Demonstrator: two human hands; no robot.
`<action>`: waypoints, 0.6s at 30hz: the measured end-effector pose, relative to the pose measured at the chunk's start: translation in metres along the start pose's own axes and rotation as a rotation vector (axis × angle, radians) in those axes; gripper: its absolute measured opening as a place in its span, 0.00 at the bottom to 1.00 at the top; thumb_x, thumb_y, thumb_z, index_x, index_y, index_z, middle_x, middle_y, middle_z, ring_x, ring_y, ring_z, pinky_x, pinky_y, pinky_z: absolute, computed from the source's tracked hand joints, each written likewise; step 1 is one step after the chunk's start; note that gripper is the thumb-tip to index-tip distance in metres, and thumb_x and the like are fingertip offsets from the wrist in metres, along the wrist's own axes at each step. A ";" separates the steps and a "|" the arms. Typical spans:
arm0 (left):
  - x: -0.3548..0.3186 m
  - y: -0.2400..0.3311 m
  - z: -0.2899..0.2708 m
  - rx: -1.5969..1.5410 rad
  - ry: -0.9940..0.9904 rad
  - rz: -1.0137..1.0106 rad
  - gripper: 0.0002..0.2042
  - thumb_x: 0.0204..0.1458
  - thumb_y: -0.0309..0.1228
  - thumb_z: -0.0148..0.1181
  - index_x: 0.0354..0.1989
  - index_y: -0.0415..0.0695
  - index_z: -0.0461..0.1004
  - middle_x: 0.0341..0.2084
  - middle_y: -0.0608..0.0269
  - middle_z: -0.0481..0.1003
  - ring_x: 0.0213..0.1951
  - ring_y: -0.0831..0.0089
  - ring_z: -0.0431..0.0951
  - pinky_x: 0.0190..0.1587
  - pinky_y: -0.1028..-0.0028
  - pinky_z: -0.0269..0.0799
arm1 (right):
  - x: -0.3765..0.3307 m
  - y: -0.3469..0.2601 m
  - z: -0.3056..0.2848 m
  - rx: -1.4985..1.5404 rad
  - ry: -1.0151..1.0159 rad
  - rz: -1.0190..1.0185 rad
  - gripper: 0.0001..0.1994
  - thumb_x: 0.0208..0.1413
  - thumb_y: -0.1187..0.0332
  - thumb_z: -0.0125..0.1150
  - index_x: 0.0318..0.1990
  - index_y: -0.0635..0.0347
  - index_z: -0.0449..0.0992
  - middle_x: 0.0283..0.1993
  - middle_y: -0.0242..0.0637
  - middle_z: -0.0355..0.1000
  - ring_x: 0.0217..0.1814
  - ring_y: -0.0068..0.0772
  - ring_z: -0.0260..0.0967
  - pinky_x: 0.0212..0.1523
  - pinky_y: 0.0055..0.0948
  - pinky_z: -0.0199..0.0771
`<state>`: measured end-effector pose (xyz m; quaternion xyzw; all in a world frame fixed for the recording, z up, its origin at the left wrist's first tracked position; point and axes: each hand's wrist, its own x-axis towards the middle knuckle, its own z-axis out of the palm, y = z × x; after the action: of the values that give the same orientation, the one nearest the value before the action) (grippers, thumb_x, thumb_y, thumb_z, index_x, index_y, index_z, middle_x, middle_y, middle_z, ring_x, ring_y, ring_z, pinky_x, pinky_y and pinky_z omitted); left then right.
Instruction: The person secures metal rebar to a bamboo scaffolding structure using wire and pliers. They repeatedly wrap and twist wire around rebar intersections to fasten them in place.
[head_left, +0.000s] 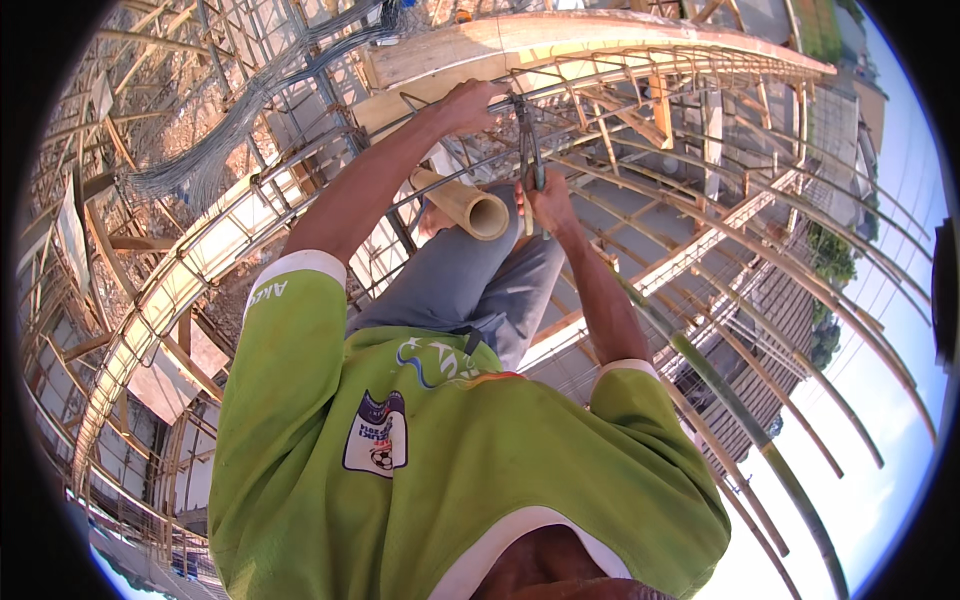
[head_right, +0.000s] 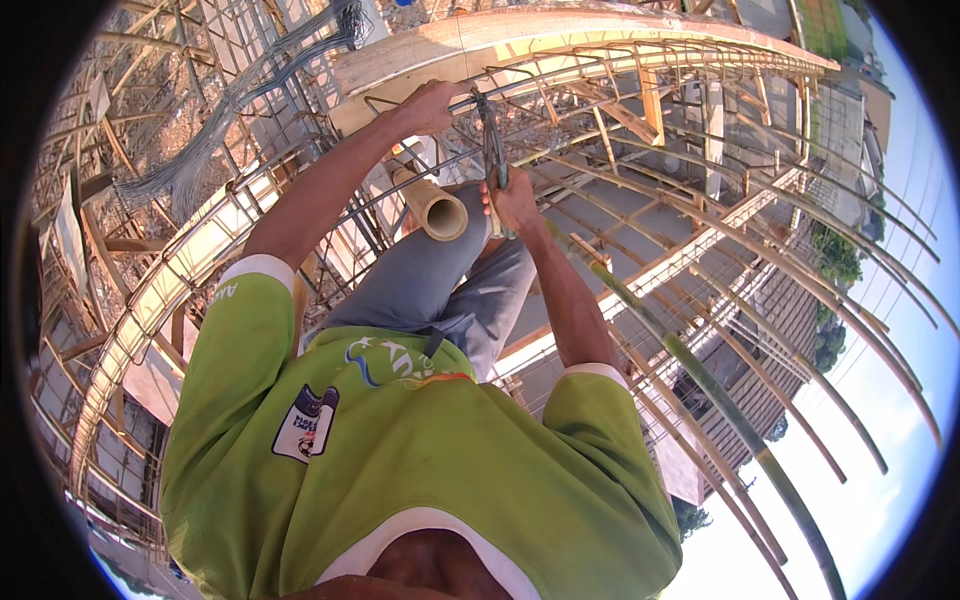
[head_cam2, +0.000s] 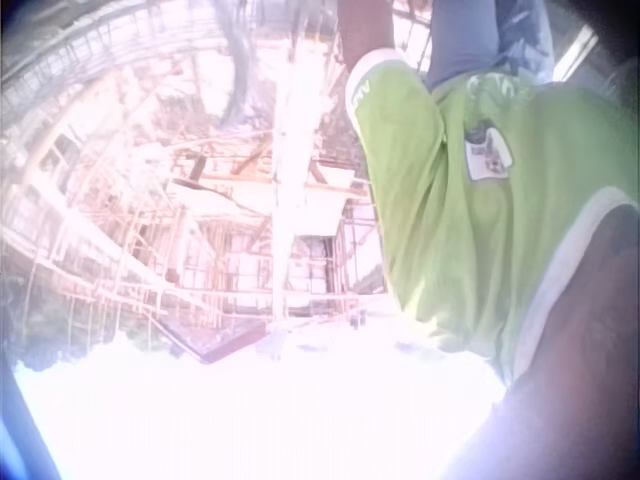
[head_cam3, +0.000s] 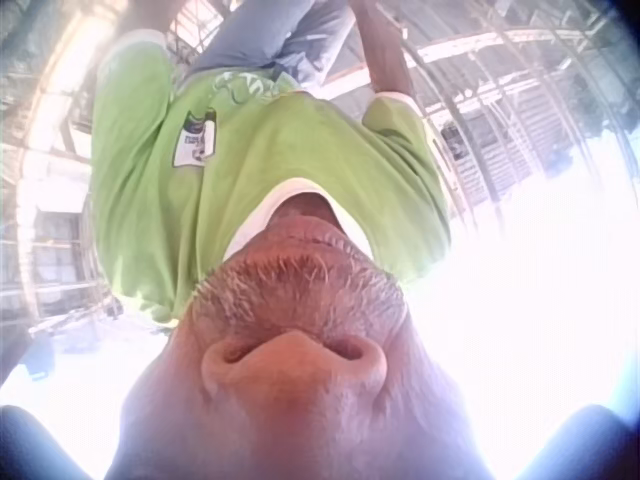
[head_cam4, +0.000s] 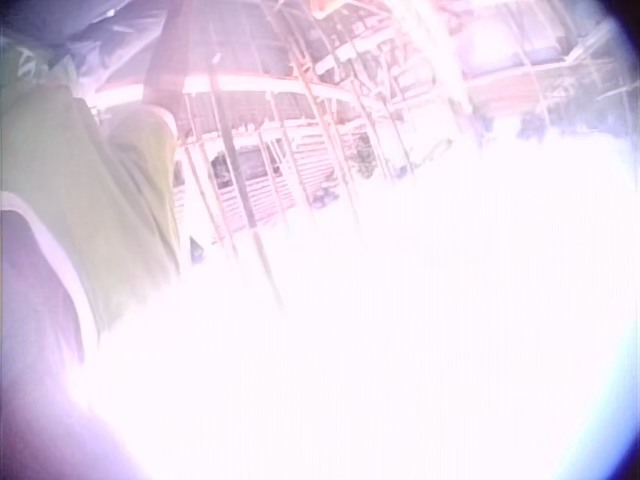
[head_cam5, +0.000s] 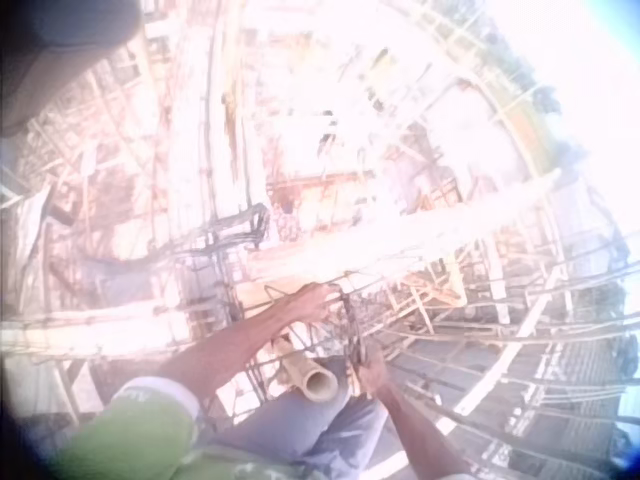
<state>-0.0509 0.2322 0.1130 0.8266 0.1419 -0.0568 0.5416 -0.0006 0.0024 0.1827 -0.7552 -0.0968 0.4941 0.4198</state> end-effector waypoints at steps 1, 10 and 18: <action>-0.002 0.002 -0.003 -0.003 -0.001 -0.013 0.38 0.36 0.12 0.46 0.64 0.46 0.64 0.33 0.35 0.76 0.37 0.49 0.79 0.41 0.58 0.72 | -0.001 -0.005 0.003 0.010 0.001 -0.005 0.07 0.42 0.88 0.42 0.22 0.65 0.62 0.26 0.43 0.69 0.22 0.31 0.67 0.19 0.30 0.70; 0.001 0.015 -0.017 -0.020 -0.088 -0.120 0.38 0.38 0.15 0.50 0.65 0.54 0.64 0.39 0.37 0.77 0.40 0.51 0.79 0.41 0.58 0.73 | 0.003 -0.108 -0.059 0.475 -0.389 0.549 0.10 0.38 0.83 0.48 0.30 0.59 0.62 0.31 0.45 0.69 0.25 0.37 0.70 0.22 0.33 0.73; 0.012 -0.020 0.004 0.008 0.051 0.050 0.37 0.38 0.17 0.51 0.64 0.53 0.65 0.38 0.37 0.77 0.39 0.49 0.80 0.41 0.59 0.74 | 0.003 -0.176 -0.053 -0.553 -0.473 0.324 0.30 0.52 0.60 0.66 0.55 0.66 0.56 0.39 0.52 0.73 0.29 0.34 0.77 0.31 0.36 0.83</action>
<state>-0.0454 0.2379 0.0906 0.8332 0.1348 -0.0226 0.5358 0.0917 0.0863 0.3172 -0.7105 -0.1997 0.6696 0.0833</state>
